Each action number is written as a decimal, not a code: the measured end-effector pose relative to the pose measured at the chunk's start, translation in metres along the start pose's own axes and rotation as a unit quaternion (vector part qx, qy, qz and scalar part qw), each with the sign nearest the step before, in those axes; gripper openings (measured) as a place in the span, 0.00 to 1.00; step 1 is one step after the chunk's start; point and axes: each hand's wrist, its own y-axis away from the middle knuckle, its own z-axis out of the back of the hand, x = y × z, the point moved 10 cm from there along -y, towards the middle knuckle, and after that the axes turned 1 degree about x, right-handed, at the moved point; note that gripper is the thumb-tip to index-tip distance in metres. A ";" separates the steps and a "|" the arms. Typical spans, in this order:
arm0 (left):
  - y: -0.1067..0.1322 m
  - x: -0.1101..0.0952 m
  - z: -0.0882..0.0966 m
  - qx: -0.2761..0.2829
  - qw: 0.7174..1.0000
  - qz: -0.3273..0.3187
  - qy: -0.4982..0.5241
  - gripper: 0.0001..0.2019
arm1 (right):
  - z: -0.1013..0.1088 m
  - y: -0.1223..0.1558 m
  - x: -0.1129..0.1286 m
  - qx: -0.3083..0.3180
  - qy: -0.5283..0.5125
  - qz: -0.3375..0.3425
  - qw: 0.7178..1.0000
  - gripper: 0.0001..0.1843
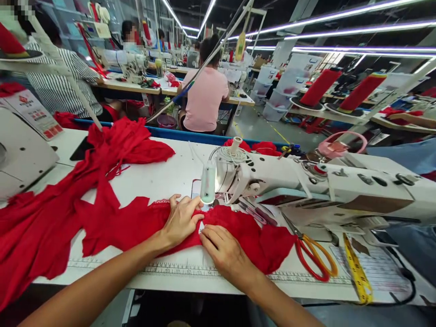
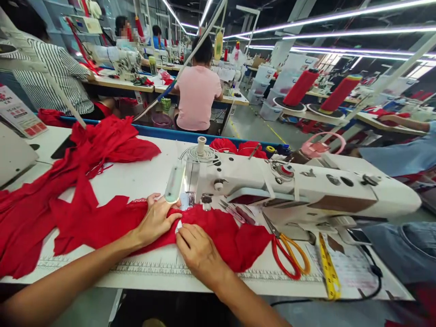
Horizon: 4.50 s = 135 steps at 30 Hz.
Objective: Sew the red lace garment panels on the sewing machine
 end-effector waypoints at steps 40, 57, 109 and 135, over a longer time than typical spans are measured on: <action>0.057 -0.007 -0.016 -0.065 0.956 -0.221 -0.184 0.20 | -0.010 0.006 -0.051 0.020 -0.097 -0.188 0.977 0.15; 0.056 -0.007 -0.015 -0.049 0.963 -0.197 -0.175 0.19 | -0.011 0.004 -0.049 0.052 -0.069 -0.192 0.978 0.17; -0.001 -0.004 0.004 0.101 0.991 -0.078 -0.041 0.07 | 0.001 -0.012 -0.050 0.046 0.020 -0.144 0.988 0.23; 0.048 0.033 0.015 -0.040 0.879 0.085 0.467 0.11 | 0.045 -0.047 -0.030 -0.048 -0.297 -0.192 0.934 0.14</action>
